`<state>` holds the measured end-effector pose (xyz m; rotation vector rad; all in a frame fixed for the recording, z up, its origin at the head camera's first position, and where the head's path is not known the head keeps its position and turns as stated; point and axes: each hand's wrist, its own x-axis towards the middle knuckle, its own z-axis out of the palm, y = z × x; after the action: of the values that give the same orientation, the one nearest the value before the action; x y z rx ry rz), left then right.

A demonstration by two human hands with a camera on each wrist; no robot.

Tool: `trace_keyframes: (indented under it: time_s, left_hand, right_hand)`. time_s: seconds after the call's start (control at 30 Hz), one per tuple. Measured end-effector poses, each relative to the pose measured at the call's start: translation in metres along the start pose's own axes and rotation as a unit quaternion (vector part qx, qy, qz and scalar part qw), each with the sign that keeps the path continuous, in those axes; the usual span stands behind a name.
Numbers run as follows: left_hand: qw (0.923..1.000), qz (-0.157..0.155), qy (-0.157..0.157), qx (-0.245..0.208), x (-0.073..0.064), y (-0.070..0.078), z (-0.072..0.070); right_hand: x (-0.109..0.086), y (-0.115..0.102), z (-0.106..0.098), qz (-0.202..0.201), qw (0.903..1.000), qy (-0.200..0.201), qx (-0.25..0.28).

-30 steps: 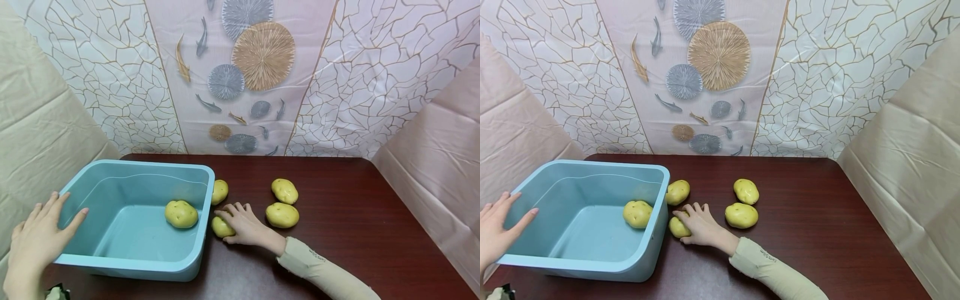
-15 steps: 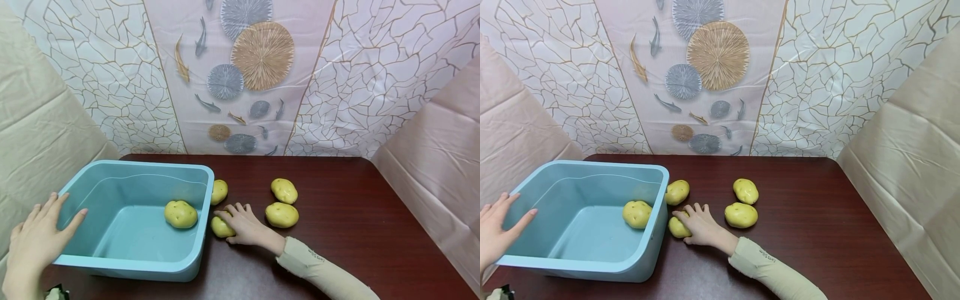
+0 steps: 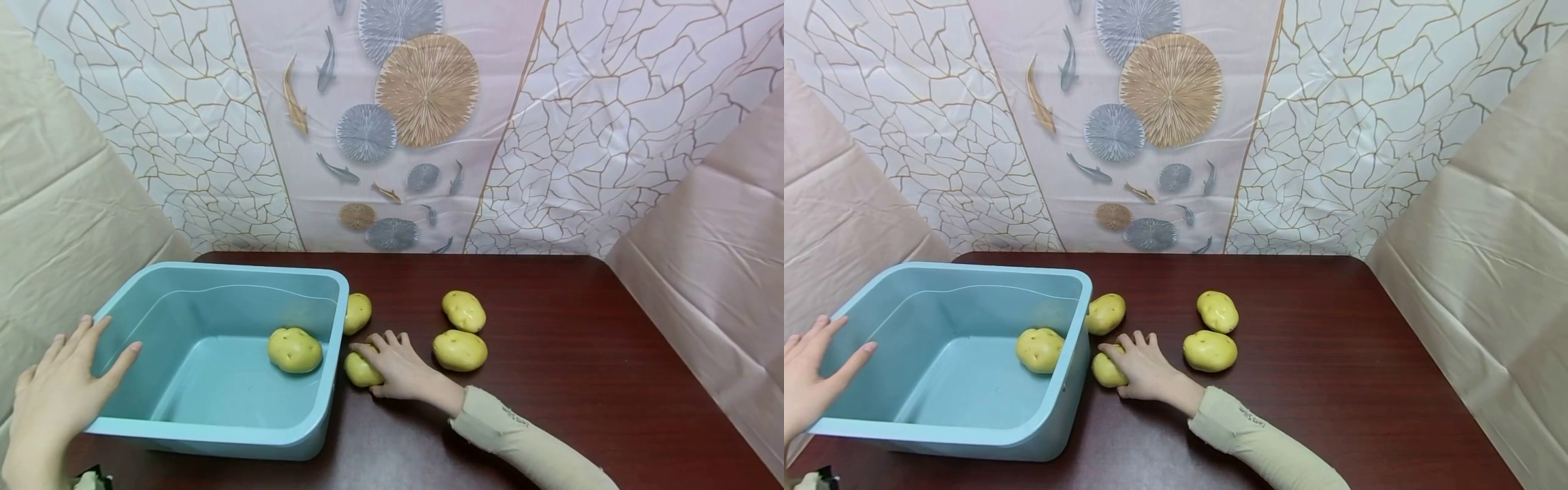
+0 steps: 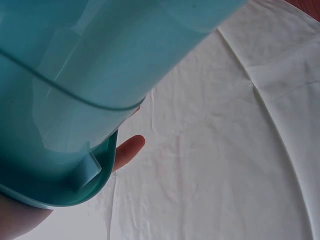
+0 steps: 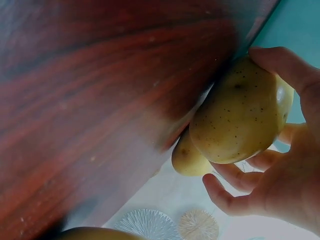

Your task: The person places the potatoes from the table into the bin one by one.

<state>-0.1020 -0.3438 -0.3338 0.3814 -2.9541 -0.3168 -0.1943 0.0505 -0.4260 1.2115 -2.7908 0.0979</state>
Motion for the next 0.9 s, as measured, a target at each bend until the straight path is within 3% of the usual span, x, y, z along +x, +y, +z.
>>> trace_keyframes:
  time_s: [0.9]
  left_hand:
    - [1.0000,-0.002,0.002,-0.001,0.0004,0.0001,0.0007]
  right_hand:
    - [-0.0056,0.0081,-0.0074,0.011,0.9991,0.038,0.017]
